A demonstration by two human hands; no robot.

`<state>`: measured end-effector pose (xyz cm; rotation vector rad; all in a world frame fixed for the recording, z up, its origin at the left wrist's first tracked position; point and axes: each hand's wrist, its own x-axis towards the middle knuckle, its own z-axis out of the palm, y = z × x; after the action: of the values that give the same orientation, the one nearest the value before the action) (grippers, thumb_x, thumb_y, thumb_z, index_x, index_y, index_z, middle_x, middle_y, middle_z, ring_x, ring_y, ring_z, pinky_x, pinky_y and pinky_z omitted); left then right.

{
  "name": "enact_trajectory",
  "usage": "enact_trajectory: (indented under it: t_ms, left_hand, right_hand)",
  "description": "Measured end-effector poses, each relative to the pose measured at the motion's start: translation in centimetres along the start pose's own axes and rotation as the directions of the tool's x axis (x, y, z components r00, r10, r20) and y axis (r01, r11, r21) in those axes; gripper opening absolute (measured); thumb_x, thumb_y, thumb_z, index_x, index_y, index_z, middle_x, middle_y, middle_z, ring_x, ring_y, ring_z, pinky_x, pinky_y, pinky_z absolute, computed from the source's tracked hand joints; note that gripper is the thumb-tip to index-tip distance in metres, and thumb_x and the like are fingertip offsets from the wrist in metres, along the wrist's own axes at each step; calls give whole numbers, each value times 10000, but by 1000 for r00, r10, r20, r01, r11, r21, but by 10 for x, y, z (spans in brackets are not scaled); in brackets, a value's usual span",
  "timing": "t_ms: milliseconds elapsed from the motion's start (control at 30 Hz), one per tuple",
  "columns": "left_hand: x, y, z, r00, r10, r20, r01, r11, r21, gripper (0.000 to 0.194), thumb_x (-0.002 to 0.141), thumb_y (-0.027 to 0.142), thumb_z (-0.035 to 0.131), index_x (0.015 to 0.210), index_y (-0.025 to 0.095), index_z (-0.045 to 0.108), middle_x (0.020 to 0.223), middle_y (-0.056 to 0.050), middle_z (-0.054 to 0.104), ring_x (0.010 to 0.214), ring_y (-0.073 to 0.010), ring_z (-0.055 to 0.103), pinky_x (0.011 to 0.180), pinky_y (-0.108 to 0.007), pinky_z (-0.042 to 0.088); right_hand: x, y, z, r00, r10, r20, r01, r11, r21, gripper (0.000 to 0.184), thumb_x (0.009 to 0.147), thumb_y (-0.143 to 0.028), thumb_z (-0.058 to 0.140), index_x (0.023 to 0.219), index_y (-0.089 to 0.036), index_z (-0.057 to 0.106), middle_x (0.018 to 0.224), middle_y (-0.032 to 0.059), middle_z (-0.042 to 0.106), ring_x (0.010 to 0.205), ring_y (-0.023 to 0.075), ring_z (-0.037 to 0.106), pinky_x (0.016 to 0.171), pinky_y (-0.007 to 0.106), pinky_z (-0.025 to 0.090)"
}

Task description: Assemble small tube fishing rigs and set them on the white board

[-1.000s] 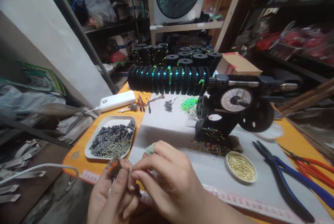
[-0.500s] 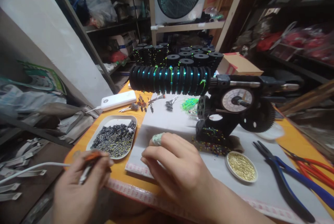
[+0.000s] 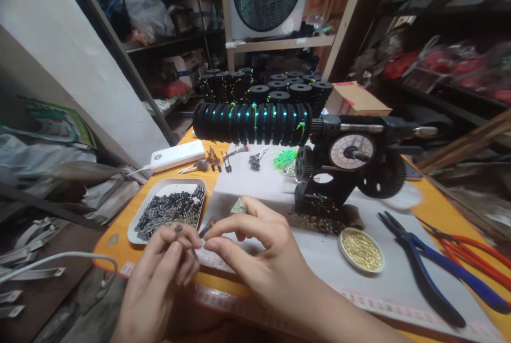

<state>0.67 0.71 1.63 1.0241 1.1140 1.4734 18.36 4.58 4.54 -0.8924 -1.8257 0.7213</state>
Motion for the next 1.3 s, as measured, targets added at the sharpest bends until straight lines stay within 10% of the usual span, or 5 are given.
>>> enact_trajectory:
  t_ms: [133,400,633,1000,1300]
  left_hand:
    - [-10,-5,16,979,-168,112,195,929,-316,153,928,355,656,827,243,634,770,40,616,624,-95,542,613,-199,451]
    - [-14,-4,30,969,-209,129,232,950,-208,213,913,429,666,860,225,635,882,-30,690,995,-204,631,780,-243,467]
    - [-19,-8,34,962,-267,-55,240,926,-291,283,836,444,757,810,246,555,745,25,690,655,-115,598,638,-207,466]
    - [-20,-10,16,991,78,-108,-103,963,-250,189,994,290,548,809,254,550,593,49,576,536,-102,475,514,-183,385]
    - [-20,-12,19,983,114,-143,-146,959,-244,187,983,283,572,799,249,559,594,44,563,544,-107,473,513,-189,380]
  right_hand:
    - [1,-3,6,997,74,-22,-71,991,117,104,905,-205,692,864,-255,773,726,-1,668,675,144,602,628,252,514]
    - [0,-6,9,999,25,-47,-22,998,58,91,880,-182,703,825,-198,774,657,0,608,629,135,543,569,231,467]
    - [-3,-5,8,996,-81,-35,82,997,8,117,898,-119,634,840,-165,724,685,11,577,638,136,517,581,233,460]
    - [4,-10,1,968,-244,64,251,959,-136,149,900,-95,622,815,-111,743,646,34,536,637,145,492,548,229,405]
    - [3,-10,2,967,-250,52,255,958,-135,139,883,-82,631,822,-138,743,647,23,528,638,148,500,539,229,415]
